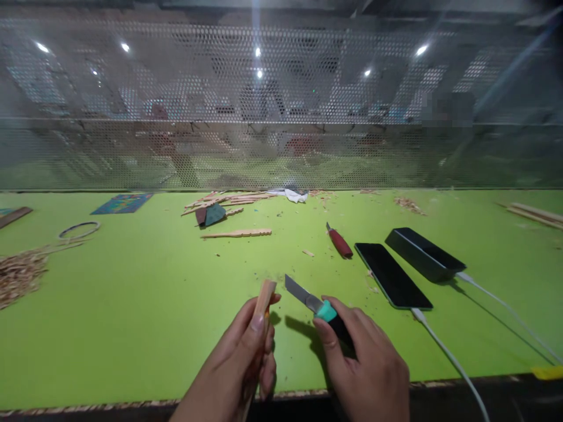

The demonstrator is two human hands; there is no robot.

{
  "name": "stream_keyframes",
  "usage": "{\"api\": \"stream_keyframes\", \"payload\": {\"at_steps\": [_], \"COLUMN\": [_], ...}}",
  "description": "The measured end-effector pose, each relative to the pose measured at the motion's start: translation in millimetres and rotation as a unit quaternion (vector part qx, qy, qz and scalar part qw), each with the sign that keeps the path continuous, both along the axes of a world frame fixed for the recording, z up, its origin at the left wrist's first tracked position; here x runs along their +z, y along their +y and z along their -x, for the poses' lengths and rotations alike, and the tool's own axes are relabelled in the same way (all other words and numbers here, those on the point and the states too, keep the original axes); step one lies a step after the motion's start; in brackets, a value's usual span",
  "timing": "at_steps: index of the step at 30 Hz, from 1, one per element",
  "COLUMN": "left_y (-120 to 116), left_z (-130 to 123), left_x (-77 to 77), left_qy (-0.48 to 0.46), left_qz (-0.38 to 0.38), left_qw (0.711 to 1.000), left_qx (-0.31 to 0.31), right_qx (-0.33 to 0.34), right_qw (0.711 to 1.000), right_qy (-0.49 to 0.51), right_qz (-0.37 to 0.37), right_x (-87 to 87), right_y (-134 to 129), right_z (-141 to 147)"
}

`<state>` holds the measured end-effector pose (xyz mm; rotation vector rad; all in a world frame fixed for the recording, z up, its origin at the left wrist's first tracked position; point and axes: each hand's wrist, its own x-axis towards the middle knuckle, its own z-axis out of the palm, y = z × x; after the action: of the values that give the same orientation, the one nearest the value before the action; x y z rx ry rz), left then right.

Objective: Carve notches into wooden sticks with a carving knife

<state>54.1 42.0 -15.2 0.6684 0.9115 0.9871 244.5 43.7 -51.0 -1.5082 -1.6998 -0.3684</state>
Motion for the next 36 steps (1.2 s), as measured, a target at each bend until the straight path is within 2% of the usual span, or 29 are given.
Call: {"api": "stream_keyframes", "payload": {"at_steps": [4,9,12,15,18,22,26,29,33,36], "left_y": [-3,-5,-2,3,7,7,7,7,4,1], "left_z": [-1,-1,0,4,5,2,-2,0,2,0], "left_x": [2.3,-0.1,1.4,0.9,-0.4,5.5,12.8,11.5,6.8,4.2], "left_qy": [0.076,0.106,0.156,0.188,0.208,0.249,0.241,0.237,0.218,0.166], "left_qz": [-0.016,-0.036,-0.078,-0.134,-0.150,-0.154,-0.158,-0.154,-0.104,-0.083], "left_qw": [0.996,0.991,0.981,0.963,0.953,0.946,0.950,0.949,0.960,0.975], "left_qx": [-0.040,-0.076,-0.090,-0.136,-0.162,-0.141,-0.122,-0.137,-0.140,-0.126], "right_qx": [0.033,0.098,0.124,0.178,0.204,0.158,0.109,0.074,0.001,0.003], "right_qw": [0.999,0.995,0.991,0.982,0.977,0.987,0.994,0.997,0.999,0.999], "right_qy": [0.012,-0.017,-0.026,-0.038,-0.037,-0.023,-0.003,0.014,0.050,0.046], "right_qz": [0.030,0.032,0.034,0.050,0.047,0.030,0.022,0.015,0.015,0.011], "right_x": [-5.0,-5.8,-2.6,-0.6,-1.2,-3.8,-4.5,-4.1,-4.7,-5.6], "right_y": [-4,-7,-7,-8,-9,-8,-4,-2,2,3], "right_z": [-5,-10,-12,-12,-11,-5,1,3,3,2]}}
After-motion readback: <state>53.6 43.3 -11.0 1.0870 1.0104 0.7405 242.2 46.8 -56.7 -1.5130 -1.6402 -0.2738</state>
